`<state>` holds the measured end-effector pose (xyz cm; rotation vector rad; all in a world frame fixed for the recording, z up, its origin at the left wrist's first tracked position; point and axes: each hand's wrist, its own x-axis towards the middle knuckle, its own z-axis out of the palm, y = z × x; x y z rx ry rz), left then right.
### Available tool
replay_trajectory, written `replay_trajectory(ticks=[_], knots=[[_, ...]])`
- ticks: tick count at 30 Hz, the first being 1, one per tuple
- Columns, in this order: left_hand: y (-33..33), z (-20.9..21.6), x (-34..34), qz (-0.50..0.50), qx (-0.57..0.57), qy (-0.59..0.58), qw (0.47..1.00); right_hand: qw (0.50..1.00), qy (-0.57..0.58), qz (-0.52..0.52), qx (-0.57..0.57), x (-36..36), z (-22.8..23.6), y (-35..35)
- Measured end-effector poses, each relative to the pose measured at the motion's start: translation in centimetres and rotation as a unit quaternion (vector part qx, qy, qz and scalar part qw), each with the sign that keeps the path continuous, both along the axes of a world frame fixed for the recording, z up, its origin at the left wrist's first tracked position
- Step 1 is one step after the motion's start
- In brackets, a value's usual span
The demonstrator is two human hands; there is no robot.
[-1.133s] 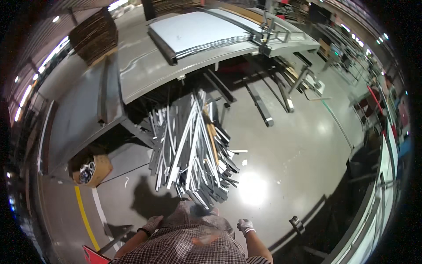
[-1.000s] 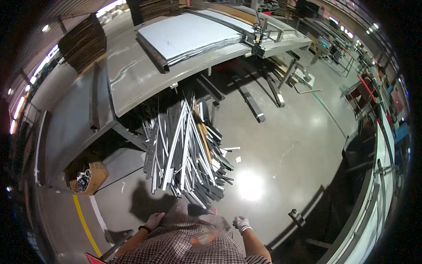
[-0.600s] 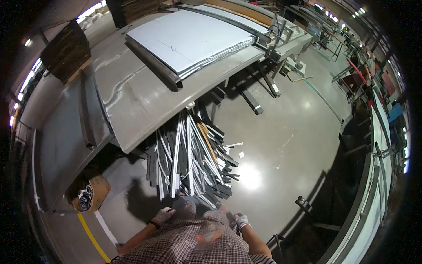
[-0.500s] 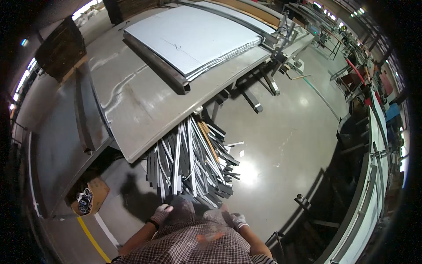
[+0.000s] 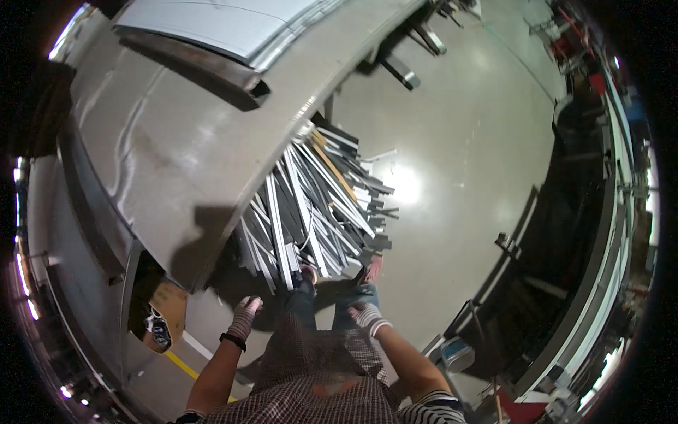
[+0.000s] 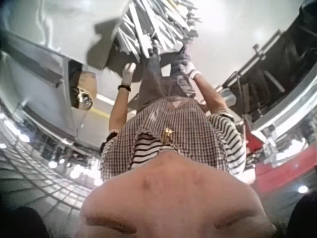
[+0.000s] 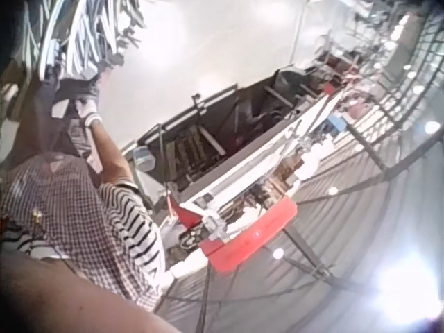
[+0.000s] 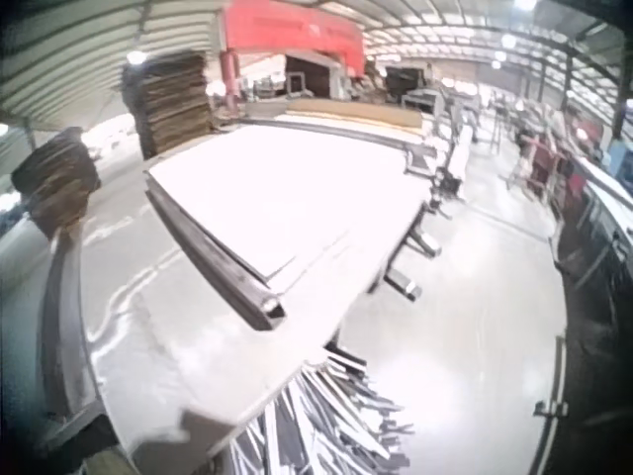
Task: Gather long white strips, bundle them with tape, and collect a large pile of scrap material from the factory floor.
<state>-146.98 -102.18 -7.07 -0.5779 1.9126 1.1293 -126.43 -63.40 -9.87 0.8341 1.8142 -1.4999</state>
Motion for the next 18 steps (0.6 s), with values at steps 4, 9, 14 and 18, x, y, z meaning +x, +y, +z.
replay_trajectory(ticks=[4,9,14,18], knots=[[4.2,-0.6,0.9,-0.021,0.004,-0.033,0.999,0.996,-0.04,0.005,0.084,0.2,-3.4,5.1],[0.1,-11.5,2.4,-0.018,-0.066,-0.073,0.995,0.992,-0.015,-0.043,0.118,1.9,-12.5,10.8],[-2.1,-22.1,-0.6,0.146,-0.217,-0.063,0.963,0.979,-0.082,-0.156,0.099,4.8,-20.5,14.4],[-6.9,-31.6,-2.9,0.235,-0.237,-0.035,0.942,0.967,-0.096,-0.177,0.154,8.6,-28.9,15.0]])
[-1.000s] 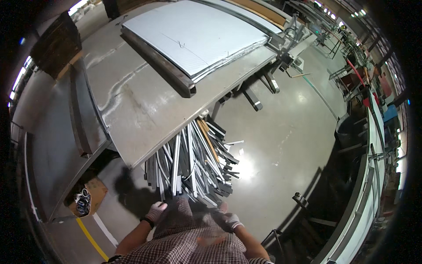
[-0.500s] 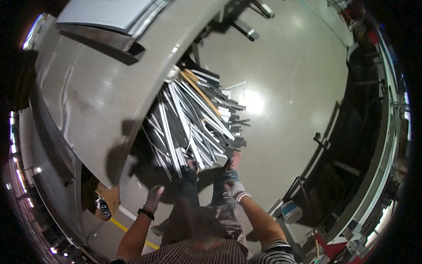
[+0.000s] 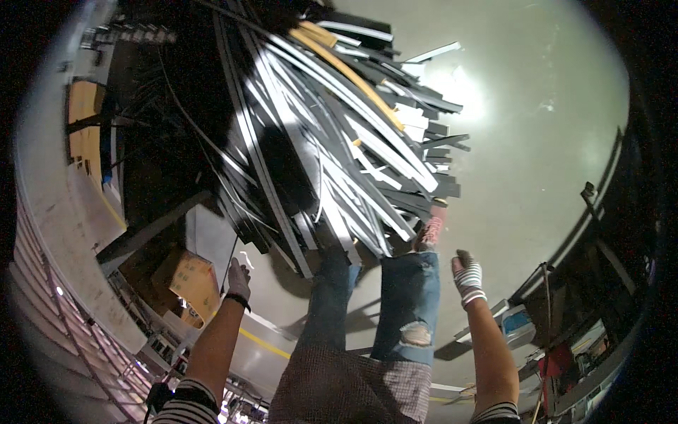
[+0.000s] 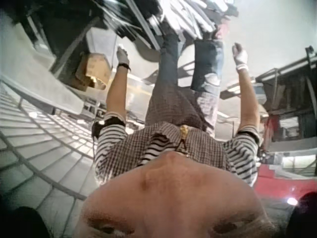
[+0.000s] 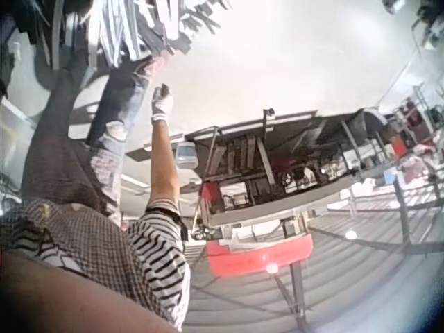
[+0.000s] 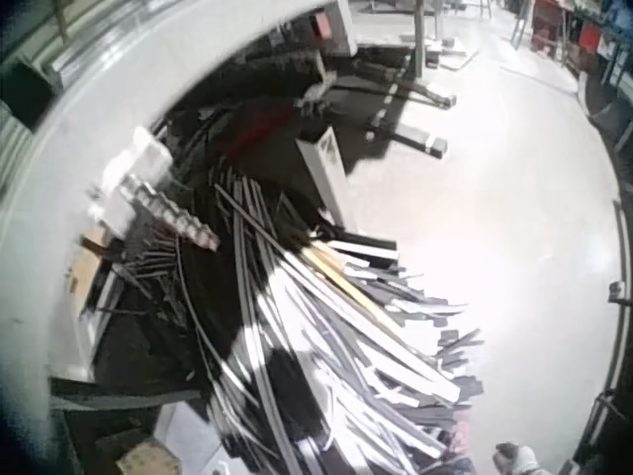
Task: Gather long white strips, bundle them with tape, and collect a large pile of scrap material from the factory floor.
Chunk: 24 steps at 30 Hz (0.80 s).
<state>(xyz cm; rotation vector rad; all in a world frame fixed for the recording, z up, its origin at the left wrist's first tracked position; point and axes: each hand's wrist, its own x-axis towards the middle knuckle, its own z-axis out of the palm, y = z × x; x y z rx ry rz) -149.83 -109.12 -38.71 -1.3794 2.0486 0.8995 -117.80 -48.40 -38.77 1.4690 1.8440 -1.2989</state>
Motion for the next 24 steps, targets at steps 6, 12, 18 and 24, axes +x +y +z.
replay_trajectory(ticks=[6,12,18,24], knots=[[-8.9,-9.2,-8.1,0.039,-0.09,0.126,0.987,0.989,0.118,-0.047,0.076,-6.9,-7.3,0.4],[1.7,-14.6,-14.4,0.179,0.181,0.116,0.96,0.937,0.276,-0.095,0.189,-19.1,-11.3,8.1],[8.2,-14.0,-21.8,0.042,0.349,0.154,0.924,0.901,0.394,-0.088,0.158,-35.3,-12.1,7.1],[2.9,-12.9,-20.2,0.174,0.316,0.048,0.932,0.888,0.417,0.011,0.194,-44.1,-10.3,-1.4]])
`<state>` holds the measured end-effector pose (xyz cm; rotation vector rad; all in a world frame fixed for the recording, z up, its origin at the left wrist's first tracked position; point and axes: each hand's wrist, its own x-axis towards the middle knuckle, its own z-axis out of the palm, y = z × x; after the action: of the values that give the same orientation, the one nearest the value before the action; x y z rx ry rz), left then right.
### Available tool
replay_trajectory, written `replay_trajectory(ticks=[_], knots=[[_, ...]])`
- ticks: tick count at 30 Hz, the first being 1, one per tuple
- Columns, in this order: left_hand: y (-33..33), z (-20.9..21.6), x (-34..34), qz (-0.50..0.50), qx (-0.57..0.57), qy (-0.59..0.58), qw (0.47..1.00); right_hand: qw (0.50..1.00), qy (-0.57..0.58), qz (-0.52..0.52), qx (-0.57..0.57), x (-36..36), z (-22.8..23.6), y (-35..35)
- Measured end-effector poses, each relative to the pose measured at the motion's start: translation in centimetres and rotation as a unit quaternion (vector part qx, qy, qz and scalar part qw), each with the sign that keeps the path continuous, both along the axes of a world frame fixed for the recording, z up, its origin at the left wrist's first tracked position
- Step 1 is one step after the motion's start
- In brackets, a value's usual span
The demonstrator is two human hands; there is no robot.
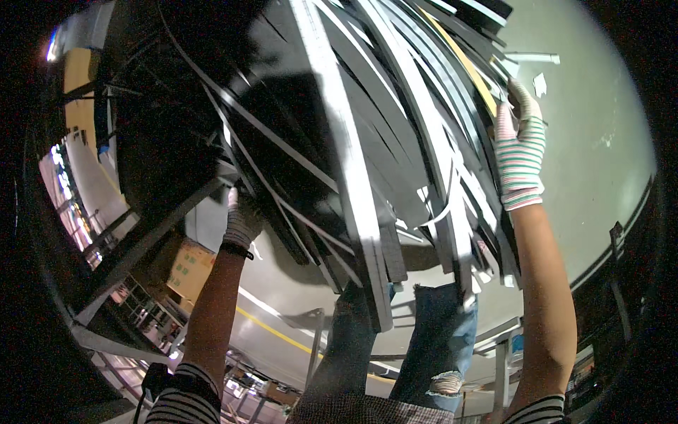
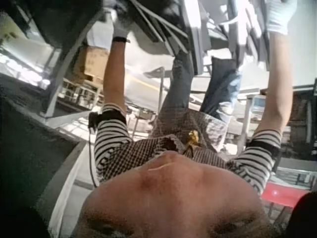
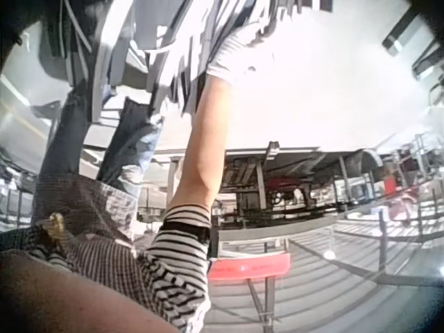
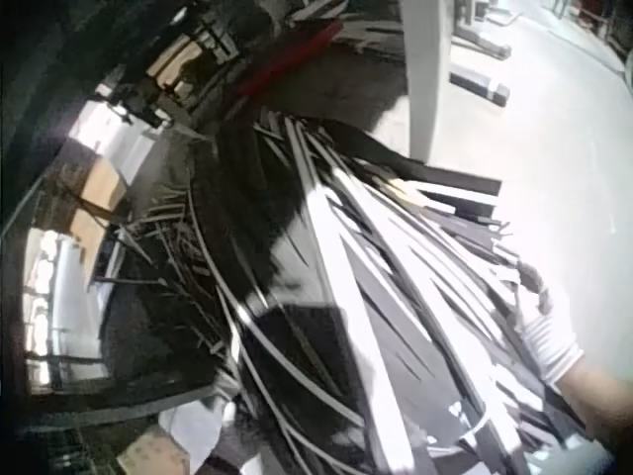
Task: Gather long white strips, bundle them with tape, and collect a large pile of scrap material from the factory floor.
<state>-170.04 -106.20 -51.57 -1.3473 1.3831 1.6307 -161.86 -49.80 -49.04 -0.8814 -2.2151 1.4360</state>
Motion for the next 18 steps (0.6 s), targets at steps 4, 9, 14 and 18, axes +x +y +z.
replay_trajectory(ticks=[4,9,14,18], knots=[[-1.6,-5.6,2.9,-0.226,-0.136,-0.038,0.964,0.943,-0.006,0.129,0.308,-5.1,2.0,1.3],[-10.6,-14.9,5.2,-0.336,-0.311,-0.022,0.889,0.814,-0.076,0.177,0.548,-17.4,1.1,5.3],[-23.3,-9.1,0.5,-0.541,-0.324,0.237,0.739,0.833,-0.386,0.211,0.334,-22.0,-6.0,5.0],[2.4,-12.3,4.6,-0.309,-0.298,0.029,0.903,0.935,-0.272,0.157,0.165,-13.7,-12.0,9.0]])
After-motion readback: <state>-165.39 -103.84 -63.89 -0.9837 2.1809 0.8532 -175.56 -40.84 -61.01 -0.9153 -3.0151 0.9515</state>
